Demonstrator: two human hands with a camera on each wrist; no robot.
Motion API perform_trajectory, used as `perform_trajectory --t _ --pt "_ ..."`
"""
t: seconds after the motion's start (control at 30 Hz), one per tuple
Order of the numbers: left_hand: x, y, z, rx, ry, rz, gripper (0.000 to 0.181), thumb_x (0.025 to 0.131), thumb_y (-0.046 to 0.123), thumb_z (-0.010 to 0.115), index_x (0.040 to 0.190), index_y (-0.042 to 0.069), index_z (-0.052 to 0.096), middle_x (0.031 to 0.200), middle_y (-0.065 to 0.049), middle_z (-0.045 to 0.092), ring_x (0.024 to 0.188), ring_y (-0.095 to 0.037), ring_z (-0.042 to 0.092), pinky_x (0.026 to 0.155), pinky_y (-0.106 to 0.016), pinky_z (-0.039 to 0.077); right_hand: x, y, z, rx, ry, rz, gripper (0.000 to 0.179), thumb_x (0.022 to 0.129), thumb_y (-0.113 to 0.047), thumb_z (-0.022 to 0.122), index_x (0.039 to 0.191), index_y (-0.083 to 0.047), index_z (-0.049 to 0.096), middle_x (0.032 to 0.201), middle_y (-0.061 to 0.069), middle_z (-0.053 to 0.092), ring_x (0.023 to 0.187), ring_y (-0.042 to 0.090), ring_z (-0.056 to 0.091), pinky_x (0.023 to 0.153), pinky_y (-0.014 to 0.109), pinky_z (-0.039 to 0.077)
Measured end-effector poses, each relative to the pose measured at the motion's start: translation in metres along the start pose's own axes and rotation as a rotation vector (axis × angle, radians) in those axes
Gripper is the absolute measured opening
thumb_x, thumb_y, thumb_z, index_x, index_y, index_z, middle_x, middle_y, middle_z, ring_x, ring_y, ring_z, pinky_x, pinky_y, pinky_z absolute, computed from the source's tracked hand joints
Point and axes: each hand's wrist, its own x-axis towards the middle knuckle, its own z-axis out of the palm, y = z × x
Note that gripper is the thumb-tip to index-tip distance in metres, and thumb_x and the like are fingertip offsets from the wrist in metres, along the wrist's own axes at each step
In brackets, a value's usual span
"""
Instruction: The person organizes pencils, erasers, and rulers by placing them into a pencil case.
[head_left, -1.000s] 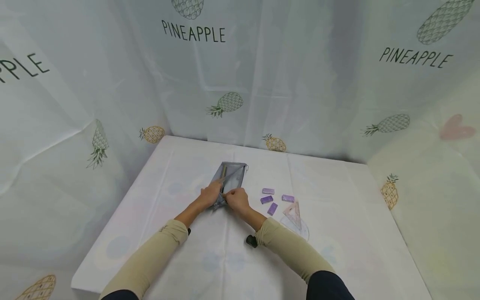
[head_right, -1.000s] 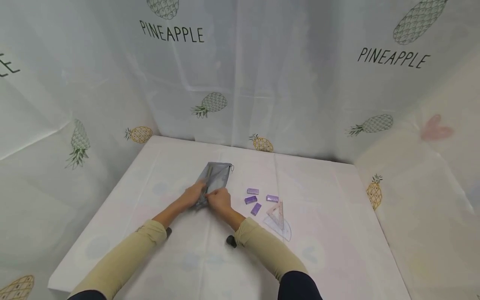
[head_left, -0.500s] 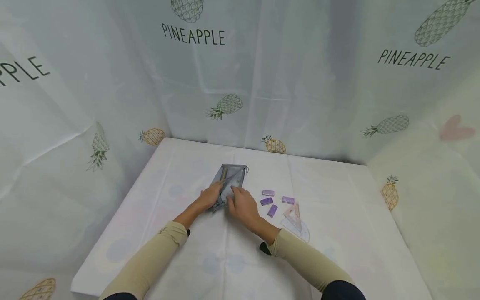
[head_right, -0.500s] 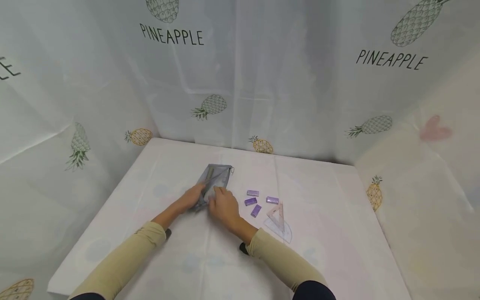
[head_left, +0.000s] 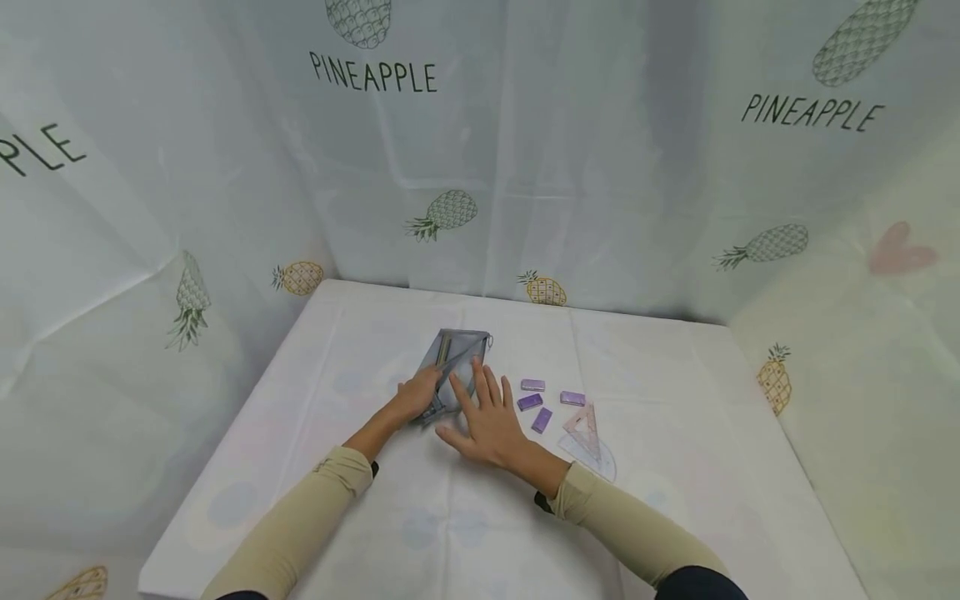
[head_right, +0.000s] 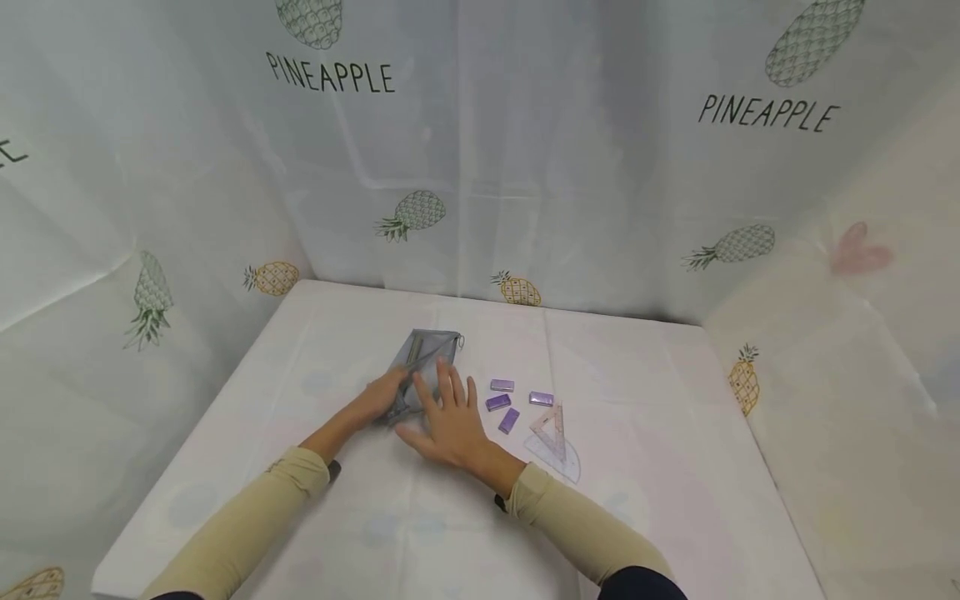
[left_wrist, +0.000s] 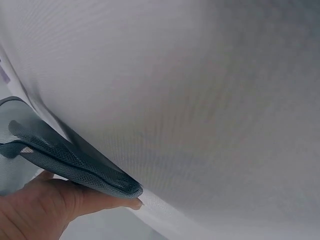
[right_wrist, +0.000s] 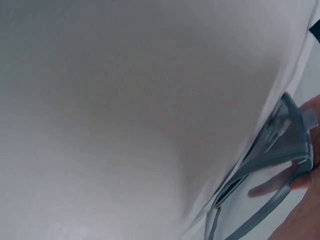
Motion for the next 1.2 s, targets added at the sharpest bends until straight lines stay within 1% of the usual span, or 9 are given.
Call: perform_trajectory --t 0.07,0.2,0.33,0.43,0.53,0.67,0.83,1.0,1.2 --pt "-0.001 0.000 0.001 -0.001 -0.001 -0.007 0.064 0.105 0.038 0.018 0.154 -0.001 0.026 0.162 -0.020 0.025 0.152 -0.039 0.016 0.120 -0.063 -0.004 0.000 0.004 0.000 0.011 -0.028 0.008 0.085 0.094 -0.073 0.031 0.160 -0.028 0.003 0.166 0.017 -0.010 0.154 0.033 -0.007 0.120 0.063 0.004" --pt "0.000 -0.001 0.001 0.011 0.002 -0.005 0.064 0.105 0.038 0.018 0.154 -0.002 0.027 0.161 -0.020 0.026 0.151 -0.039 0.017 0.120 -0.063 -0.003 0.000 0.015 -0.004 0.051 -0.038 0.053 0.083 0.095 -0.072 0.032 0.160 -0.029 0.002 0.166 0.013 -0.016 0.155 0.033 -0.005 0.121 0.062 0.002" --pt "0.002 -0.001 0.001 0.021 -0.001 -0.009 0.064 0.105 0.038 0.019 0.154 -0.003 0.025 0.162 -0.021 0.024 0.152 -0.039 0.016 0.120 -0.063 -0.003 -0.001 0.033 -0.012 0.056 -0.017 0.090 0.083 0.095 -0.068 0.037 0.160 -0.029 0.005 0.166 0.010 -0.019 0.155 0.032 -0.005 0.121 0.063 0.001" --pt "0.004 -0.001 0.000 0.014 -0.010 -0.005 0.064 0.105 0.036 0.018 0.154 -0.004 0.024 0.162 -0.022 0.023 0.152 -0.040 0.015 0.120 -0.062 -0.003 -0.002 0.050 -0.018 0.041 0.005 0.121 0.083 0.095 -0.068 0.039 0.160 -0.028 0.007 0.166 0.011 -0.018 0.155 0.032 -0.007 0.121 0.062 0.001" --pt "0.004 0.000 -0.002 -0.008 -0.022 0.007 0.064 0.106 0.036 0.017 0.154 -0.005 0.022 0.162 -0.022 0.021 0.152 -0.039 0.013 0.121 -0.062 -0.004 -0.004 0.068 -0.023 0.034 0.028 0.157 0.085 0.093 -0.069 0.040 0.160 -0.028 0.008 0.166 0.014 -0.014 0.154 0.035 -0.003 0.121 0.062 0.002" --pt "0.001 0.002 -0.003 -0.027 -0.049 0.009 0.064 0.105 0.036 0.017 0.155 -0.005 0.020 0.163 -0.022 0.018 0.152 -0.039 0.011 0.121 -0.061 -0.005 -0.012 0.093 -0.031 0.059 0.032 0.213 0.088 0.092 -0.070 0.042 0.161 -0.025 0.008 0.166 0.017 -0.011 0.153 0.040 0.001 0.120 0.064 0.003" --pt "0.000 0.002 -0.003 -0.022 -0.059 0.000 0.063 0.106 0.035 0.017 0.155 -0.004 0.020 0.163 -0.022 0.018 0.152 -0.039 0.010 0.121 -0.061 -0.005 -0.024 0.124 -0.036 0.083 0.026 0.271 0.096 0.089 -0.071 0.047 0.161 -0.022 0.006 0.165 0.019 -0.014 0.151 0.046 0.002 0.117 0.068 0.006" --pt "0.000 0.001 -0.003 -0.024 -0.051 -0.009 0.063 0.106 0.035 0.018 0.155 -0.004 0.020 0.163 -0.021 0.018 0.153 -0.039 0.010 0.120 -0.061 -0.006 -0.036 0.154 -0.036 0.120 0.006 0.291 0.098 0.089 -0.071 0.049 0.161 -0.022 0.005 0.165 0.020 -0.014 0.151 0.048 0.002 0.116 0.070 0.006" --pt "0.001 0.001 -0.002 -0.030 -0.052 -0.010 0.065 0.106 0.038 0.019 0.155 -0.003 0.019 0.164 -0.020 0.016 0.153 -0.038 0.008 0.120 -0.061 -0.007 -0.047 0.184 -0.039 0.156 -0.012 0.320 0.100 0.089 -0.067 0.053 0.161 -0.017 0.007 0.165 0.022 -0.011 0.148 0.051 0.006 0.113 0.072 0.011"
